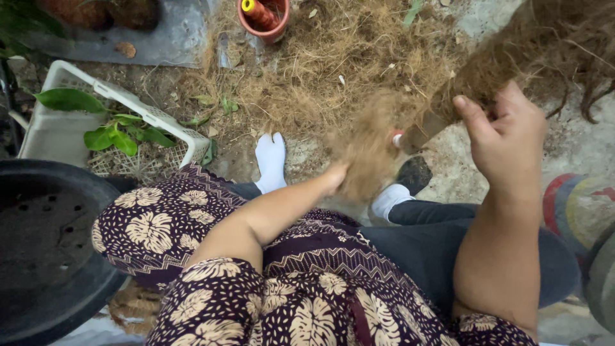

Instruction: The person sits on the ground and pulls apart clumps of dry coconut coir fiber by hand, teasing and separating the fibrous strands and setting the loosened fiber aside. They repeatedly grab new handfuls of fiber from the pile and work them apart with both hands.

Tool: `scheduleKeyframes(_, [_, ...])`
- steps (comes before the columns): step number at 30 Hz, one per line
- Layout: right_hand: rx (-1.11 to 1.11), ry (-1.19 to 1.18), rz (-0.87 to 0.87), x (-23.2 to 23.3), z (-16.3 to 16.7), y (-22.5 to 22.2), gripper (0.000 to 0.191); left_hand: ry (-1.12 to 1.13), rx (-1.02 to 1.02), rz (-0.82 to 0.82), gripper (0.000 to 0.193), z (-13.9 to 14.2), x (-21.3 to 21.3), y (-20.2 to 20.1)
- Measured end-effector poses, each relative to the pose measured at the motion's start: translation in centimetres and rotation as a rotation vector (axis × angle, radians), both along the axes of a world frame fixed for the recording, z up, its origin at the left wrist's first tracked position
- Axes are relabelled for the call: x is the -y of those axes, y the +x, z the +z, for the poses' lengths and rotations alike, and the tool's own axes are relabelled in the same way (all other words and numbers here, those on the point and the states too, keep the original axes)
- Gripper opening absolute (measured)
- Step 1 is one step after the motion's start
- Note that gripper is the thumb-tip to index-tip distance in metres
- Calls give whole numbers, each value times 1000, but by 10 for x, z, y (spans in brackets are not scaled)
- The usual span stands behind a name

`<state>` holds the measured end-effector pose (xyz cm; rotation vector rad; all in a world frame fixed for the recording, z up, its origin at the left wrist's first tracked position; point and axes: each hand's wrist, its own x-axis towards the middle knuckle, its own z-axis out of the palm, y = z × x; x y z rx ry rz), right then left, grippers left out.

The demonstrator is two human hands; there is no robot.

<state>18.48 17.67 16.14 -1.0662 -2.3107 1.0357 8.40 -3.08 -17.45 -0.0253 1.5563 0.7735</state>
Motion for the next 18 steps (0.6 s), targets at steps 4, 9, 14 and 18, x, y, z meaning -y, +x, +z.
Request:
scheduleKeyframes(4, [-106, -26, 38, -2, 7, -2, 25, -113, -855, -483, 35, -6, 19, -45])
scheduleKeyframes(9, [-21, -2, -14, -3, 2, 5, 27, 19, -1307, -495, 17, 25, -9, -120])
scheduleKeyframes(14, [30, 29, 19, -3, -1, 10, 26, 55, -1239, -789, 30, 36, -11, -121])
scheduleKeyframes(18, [64, 35, -26, -4, -6, 11, 26, 54, -788, -1302, 35, 10, 1, -75])
